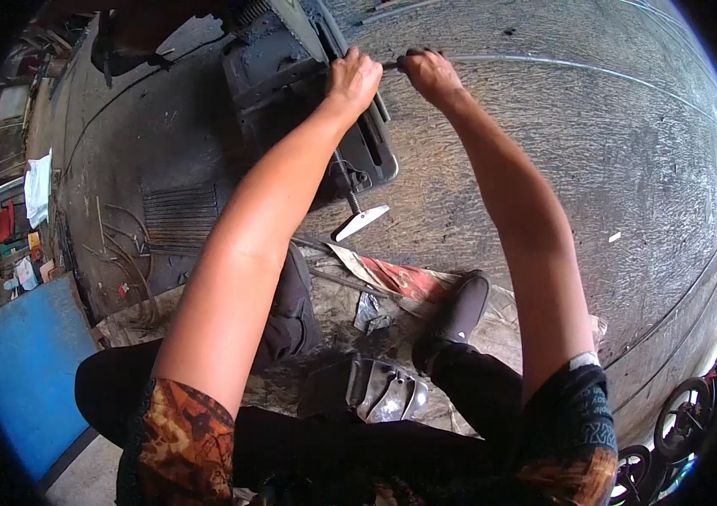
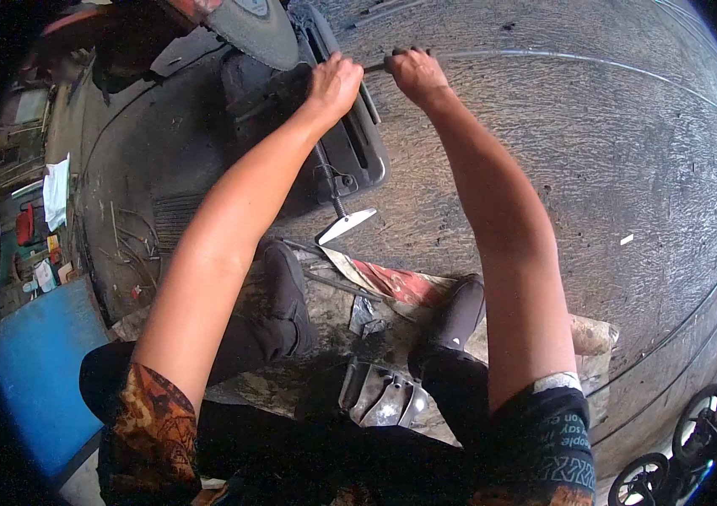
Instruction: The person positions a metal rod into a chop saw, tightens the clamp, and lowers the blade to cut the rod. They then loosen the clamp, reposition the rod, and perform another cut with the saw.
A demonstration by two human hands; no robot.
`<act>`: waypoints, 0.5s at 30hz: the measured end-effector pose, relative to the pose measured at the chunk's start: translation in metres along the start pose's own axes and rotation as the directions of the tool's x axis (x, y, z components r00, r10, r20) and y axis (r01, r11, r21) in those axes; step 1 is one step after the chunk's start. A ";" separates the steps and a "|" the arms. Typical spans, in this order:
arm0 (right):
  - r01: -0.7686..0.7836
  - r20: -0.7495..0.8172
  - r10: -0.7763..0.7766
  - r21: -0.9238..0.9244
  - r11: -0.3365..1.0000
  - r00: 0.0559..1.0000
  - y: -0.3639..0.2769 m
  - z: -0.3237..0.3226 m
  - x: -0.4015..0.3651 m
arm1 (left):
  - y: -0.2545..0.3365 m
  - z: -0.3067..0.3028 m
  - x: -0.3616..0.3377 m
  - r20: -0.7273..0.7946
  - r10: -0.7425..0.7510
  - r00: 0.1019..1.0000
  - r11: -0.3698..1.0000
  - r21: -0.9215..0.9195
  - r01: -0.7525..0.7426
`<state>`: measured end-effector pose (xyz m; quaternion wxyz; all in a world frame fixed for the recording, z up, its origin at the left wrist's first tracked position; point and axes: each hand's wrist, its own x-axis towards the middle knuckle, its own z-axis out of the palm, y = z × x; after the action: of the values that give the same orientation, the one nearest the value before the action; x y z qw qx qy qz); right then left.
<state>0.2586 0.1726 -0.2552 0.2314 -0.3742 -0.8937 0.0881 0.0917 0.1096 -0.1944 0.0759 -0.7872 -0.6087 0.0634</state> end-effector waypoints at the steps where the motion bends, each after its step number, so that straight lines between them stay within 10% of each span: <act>1: -0.026 0.032 0.025 0.033 0.999 0.999 -0.001 0.000 -0.001 | -0.003 0.000 -0.002 -0.002 -0.001 1.000 1.000 0.008 0.001; 6: 0.004 -0.340 0.069 0.208 0.978 0.938 -0.016 -0.010 -0.011 | -0.004 -0.002 -0.010 -0.156 -0.036 0.987 0.979 -0.203 0.004; 8: -0.438 -0.474 0.548 0.330 0.836 0.690 -0.005 -0.018 -0.022 | 0.001 -0.006 -0.014 -0.134 -0.070 0.989 0.970 -0.242 0.036; 10: -0.616 -0.304 0.839 0.574 0.539 0.451 0.021 -0.010 -0.029 | 0.009 -0.012 -0.023 -0.114 -0.132 0.985 0.915 -0.396 0.077; 12: -0.297 0.291 0.927 0.930 -0.216 0.236 0.044 -0.006 -0.025 | 0.015 -0.006 -0.035 -0.117 -0.145 0.983 0.893 -0.442 0.079; 15: -0.622 0.249 0.908 0.783 0.016 0.337 0.055 -0.006 -0.020 | 0.020 0.006 -0.052 -0.127 -0.126 0.984 0.869 -0.492 0.048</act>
<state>0.3081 0.1968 -0.2753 0.4215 -0.6668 -0.3370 0.5140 0.0964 0.0547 -0.2035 -0.0749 -0.7553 -0.6320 -0.1565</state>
